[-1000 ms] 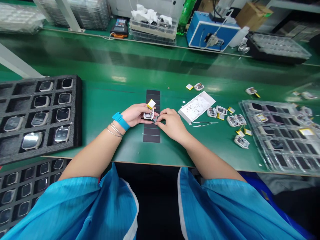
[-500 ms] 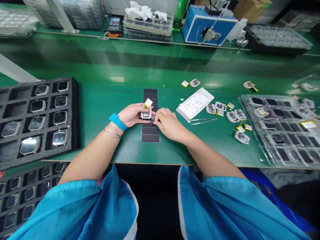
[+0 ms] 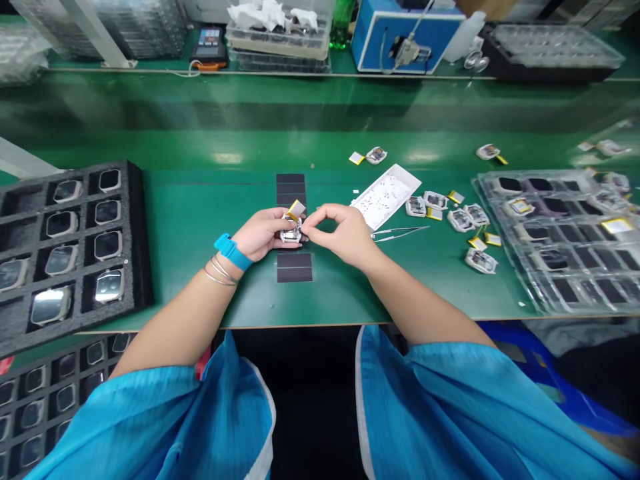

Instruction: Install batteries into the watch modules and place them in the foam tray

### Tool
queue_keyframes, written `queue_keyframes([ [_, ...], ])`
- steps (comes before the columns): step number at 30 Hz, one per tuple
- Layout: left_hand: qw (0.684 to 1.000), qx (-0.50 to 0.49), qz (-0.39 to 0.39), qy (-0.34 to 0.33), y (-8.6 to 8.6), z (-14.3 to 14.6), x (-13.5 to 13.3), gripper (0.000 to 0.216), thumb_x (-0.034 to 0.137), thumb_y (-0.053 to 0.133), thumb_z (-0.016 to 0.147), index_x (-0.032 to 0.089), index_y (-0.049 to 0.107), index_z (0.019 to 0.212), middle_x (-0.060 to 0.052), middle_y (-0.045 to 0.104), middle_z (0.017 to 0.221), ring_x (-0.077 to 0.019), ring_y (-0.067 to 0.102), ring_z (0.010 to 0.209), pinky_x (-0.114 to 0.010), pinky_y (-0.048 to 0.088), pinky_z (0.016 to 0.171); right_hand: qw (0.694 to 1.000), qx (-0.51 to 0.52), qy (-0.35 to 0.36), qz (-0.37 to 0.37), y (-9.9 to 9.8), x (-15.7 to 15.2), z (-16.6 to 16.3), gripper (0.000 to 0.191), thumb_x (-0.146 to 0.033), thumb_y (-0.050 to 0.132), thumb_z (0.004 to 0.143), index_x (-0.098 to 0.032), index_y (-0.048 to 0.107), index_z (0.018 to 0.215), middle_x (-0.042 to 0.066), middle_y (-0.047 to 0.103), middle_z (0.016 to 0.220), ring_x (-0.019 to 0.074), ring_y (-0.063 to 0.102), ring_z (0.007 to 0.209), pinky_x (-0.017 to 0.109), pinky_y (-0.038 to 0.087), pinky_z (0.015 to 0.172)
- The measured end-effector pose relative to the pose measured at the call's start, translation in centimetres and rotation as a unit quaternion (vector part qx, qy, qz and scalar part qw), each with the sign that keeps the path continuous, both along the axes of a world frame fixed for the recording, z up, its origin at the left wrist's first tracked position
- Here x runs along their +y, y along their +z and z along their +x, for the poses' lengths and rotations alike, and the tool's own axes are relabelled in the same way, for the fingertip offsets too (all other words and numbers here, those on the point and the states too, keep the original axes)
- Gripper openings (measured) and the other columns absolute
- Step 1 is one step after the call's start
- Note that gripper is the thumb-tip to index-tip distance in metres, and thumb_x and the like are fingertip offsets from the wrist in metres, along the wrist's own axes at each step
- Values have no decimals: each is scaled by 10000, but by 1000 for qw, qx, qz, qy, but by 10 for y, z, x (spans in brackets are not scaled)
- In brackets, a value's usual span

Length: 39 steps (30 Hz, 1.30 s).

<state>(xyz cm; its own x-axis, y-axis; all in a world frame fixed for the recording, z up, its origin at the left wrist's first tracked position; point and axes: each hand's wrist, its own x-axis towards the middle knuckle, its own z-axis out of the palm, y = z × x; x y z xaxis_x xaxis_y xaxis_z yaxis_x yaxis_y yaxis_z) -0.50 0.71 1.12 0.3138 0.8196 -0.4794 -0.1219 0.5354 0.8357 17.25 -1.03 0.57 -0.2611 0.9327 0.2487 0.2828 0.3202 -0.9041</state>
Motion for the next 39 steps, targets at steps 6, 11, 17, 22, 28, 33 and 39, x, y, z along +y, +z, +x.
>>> queue_keyframes([
  [6, 1000, 3, 1, -12, -2, 4, -3, 132, 50, 633, 733, 112, 686, 837, -40, 673, 707, -123, 643, 592, -249, 592, 585, 1000, 2, 11, -24, -3, 1, -5, 68, -200, 705, 693, -196, 643, 664, -4, 713, 735, 153, 639, 708, 292, 495, 707],
  [11, 1000, 1, 0, -11, -2, 5, -5, 126, 46, 638, 729, 118, 676, 825, -34, 665, 700, -119, 637, 603, -263, 598, 626, 1000, -6, 3, -24, -4, 1, -5, 99, -202, 703, 687, -202, 605, 674, -15, 689, 722, 148, 619, 700, 293, 495, 702],
  [17, 1000, 4, 3, -14, -1, 6, -5, 98, 44, 628, 747, 116, 658, 807, -43, 669, 710, -127, 646, 600, -259, 588, 605, 998, 37, 30, -47, -8, 5, -4, 186, -246, 715, 696, -206, 544, 760, -16, 664, 747, 135, 612, 701, 294, 497, 701],
  [22, 1000, -3, 12, -21, -3, 4, -5, 72, 63, 652, 748, 112, 648, 800, -42, 659, 734, -127, 641, 640, -279, 595, 650, 995, 48, 50, -68, -10, 5, -3, 291, -225, 721, 692, -225, 472, 842, -36, 669, 753, 127, 638, 724, 295, 499, 737],
  [28, 1000, -5, 13, -27, -6, 3, -4, 67, 77, 664, 748, 117, 644, 797, -39, 658, 747, -119, 627, 645, -286, 595, 670, 998, 9, 41, -37, -6, 0, -4, 249, -191, 694, 712, -224, 472, 822, -29, 660, 771, 132, 636, 733, 299, 504, 738],
  [33, 1000, 2, 10, -19, -4, 5, -5, 67, 59, 638, 754, 117, 647, 786, -41, 669, 751, -116, 623, 638, -271, 588, 650, 999, -11, 36, -7, -6, -2, -6, 209, -183, 673, 739, -229, 482, 811, -23, 647, 789, 134, 617, 722, 297, 502, 727],
  [39, 1000, -3, 15, 12, -4, 6, -7, 87, 53, 629, 758, 119, 659, 807, -32, 678, 734, -109, 629, 613, -251, 578, 633, 981, -177, 5, 79, -3, -6, -10, 152, -141, 630, 791, -234, 509, 792, -10, 631, 783, 188, 606, 811, 414, 442, 959],
])
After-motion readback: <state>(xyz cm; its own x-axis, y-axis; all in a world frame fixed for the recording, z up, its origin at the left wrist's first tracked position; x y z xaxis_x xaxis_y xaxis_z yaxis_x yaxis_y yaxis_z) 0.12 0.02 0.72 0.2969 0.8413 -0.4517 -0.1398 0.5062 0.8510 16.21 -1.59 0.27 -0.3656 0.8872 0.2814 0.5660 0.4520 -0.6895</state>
